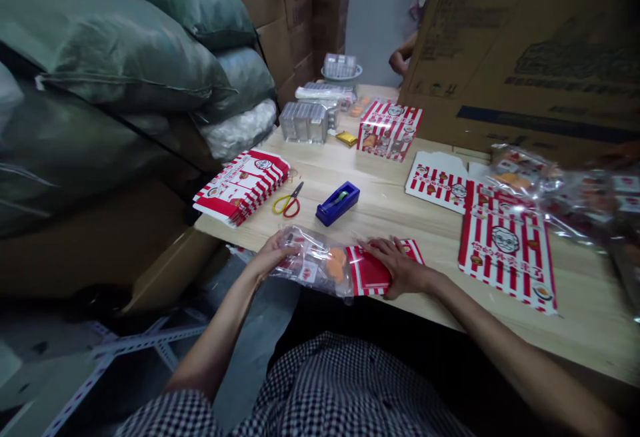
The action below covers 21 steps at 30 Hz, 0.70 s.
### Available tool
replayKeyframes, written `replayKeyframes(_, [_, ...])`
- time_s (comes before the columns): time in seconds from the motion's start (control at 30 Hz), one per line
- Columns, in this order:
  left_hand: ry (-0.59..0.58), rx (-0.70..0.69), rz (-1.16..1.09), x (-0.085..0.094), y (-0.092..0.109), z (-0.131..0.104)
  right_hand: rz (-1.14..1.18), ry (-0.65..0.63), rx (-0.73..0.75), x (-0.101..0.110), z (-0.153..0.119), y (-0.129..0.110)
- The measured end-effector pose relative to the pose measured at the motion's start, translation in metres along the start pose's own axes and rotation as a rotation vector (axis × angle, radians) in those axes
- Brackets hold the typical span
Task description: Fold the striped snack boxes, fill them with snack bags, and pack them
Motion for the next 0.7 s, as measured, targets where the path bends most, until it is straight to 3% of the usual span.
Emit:
replayKeyframes(0.13, [0.000,-0.075,-0.008,-0.002,-0.006,0.012,0.026,-0.012,-0.027,-0.007,-0.010,-0.006])
replayKeyframes(0.27, [0.115,-0.134,0.010,-0.002,-0.019,0.008,0.032,0.119,-0.071,-0.008,-0.017,-0.010])
replayKeyframes(0.37, [0.132,-0.154,0.009,-0.014,-0.023,-0.003,0.011,0.210,-0.109,-0.011,-0.021,-0.012])
replayKeyframes(0.53, [0.082,-0.229,0.045,-0.033,-0.013,-0.015,-0.001,0.269,-0.108,-0.012,-0.024,-0.015])
replayKeyframes(0.63, [0.001,-0.165,0.017,-0.048,-0.027,-0.011,0.043,0.256,-0.068,-0.012,-0.025,-0.022])
replayKeyframes(0.7, [-0.026,-0.192,0.057,-0.058,-0.034,-0.009,0.063,0.258,-0.040,-0.012,-0.027,-0.028])
Point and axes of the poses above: each hand's wrist, its own z-axis towards the middle knuckle, its own x-axis out of the back of the hand, y = z × x, the point moved 10 cm from there along z, towards the middle knuckle, and after that the axes turned 8 degrees about -x, right-handed, at the moved point
